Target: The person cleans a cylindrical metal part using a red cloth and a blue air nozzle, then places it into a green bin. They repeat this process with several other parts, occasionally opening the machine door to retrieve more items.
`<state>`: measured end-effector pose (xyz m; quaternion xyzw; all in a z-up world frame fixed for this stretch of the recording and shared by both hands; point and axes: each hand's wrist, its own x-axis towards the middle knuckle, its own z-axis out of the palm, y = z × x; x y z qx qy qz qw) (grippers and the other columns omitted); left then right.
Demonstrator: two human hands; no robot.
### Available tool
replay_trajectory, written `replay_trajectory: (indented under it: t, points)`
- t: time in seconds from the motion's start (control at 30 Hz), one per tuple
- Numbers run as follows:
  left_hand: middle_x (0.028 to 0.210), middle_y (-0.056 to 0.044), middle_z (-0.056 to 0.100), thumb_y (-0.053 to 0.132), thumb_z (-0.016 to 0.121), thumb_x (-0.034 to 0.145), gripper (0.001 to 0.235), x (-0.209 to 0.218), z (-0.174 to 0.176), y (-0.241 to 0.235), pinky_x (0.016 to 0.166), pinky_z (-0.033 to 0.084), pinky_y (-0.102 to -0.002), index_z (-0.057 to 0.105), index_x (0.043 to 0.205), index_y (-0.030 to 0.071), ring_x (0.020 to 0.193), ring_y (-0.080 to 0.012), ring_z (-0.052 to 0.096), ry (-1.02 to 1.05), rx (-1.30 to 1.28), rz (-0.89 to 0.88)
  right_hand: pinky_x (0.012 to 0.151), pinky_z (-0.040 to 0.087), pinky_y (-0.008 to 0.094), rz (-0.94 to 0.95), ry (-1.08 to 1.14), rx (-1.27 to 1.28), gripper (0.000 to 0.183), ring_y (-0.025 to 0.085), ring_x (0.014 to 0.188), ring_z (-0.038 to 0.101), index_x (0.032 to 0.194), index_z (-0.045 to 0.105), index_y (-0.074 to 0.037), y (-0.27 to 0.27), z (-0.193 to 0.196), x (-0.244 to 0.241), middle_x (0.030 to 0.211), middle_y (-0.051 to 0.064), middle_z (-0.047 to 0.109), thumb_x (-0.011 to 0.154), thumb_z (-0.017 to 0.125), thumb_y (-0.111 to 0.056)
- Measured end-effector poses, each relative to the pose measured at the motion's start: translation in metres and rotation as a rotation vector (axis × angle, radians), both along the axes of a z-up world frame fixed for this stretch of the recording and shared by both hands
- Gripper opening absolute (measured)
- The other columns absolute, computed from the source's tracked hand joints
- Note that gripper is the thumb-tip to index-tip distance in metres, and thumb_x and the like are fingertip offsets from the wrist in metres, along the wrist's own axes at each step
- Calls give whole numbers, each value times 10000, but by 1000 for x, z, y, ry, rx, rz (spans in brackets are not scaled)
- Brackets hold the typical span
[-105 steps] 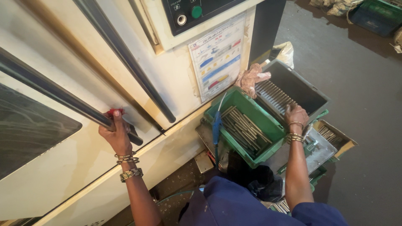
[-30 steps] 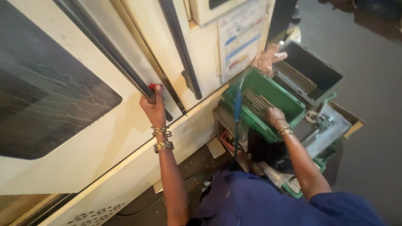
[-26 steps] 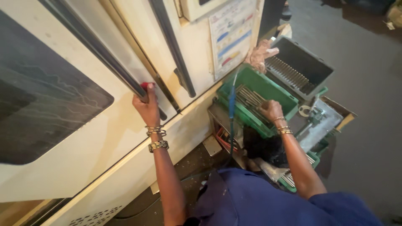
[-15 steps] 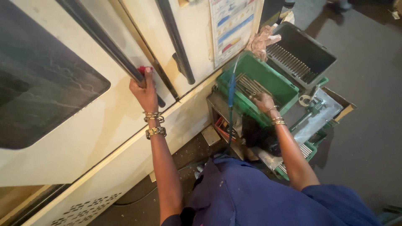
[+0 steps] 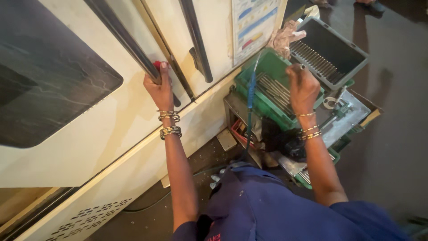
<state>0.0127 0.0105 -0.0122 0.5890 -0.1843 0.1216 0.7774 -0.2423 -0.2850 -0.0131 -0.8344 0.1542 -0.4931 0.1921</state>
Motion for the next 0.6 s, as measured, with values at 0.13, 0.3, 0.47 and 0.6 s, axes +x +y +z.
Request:
replay_trajectory:
  t: [0.13, 0.3, 0.47, 0.6]
  points:
    - [703, 35, 590, 271, 746, 1005, 257, 1, -1, -1, 474, 363, -202, 651, 975, 34, 541, -27, 486, -6, -17, 4, 657, 503, 361, 18, 5, 61, 90, 240, 717, 680, 1048, 711, -47, 19, 27, -7, 850, 115, 695, 1059, 688, -133]
    - [721, 28, 618, 277, 735, 1013, 259, 2, -3, 0, 478, 380, -207, 665, 980, 30, 549, -32, 507, -42, -23, -2, 624, 483, 331, -8, 31, 137, 153, 184, 664, 663, 1016, 744, -61, 16, 23, -7, 761, 88, 682, 1077, 705, -195]
    - [756, 27, 646, 261, 734, 1002, 240, 2, -2, 0, 474, 388, -207, 648, 998, 37, 558, -33, 523, -21, -24, -3, 664, 508, 270, 417, -285, 872, 378, 113, 716, 616, 1065, 680, -42, -3, 1, -1, 810, 5, 646, 1138, 578, -399]
    - [669, 38, 547, 249, 743, 1012, 237, 0, 1, 0, 455, 352, -208, 656, 992, 29, 520, -36, 487, 24, -24, -12, 577, 596, 319, 500, -118, 1319, 429, 134, 628, 696, 941, 633, -71, -20, -34, 5, 720, 4, 682, 997, 501, -475]
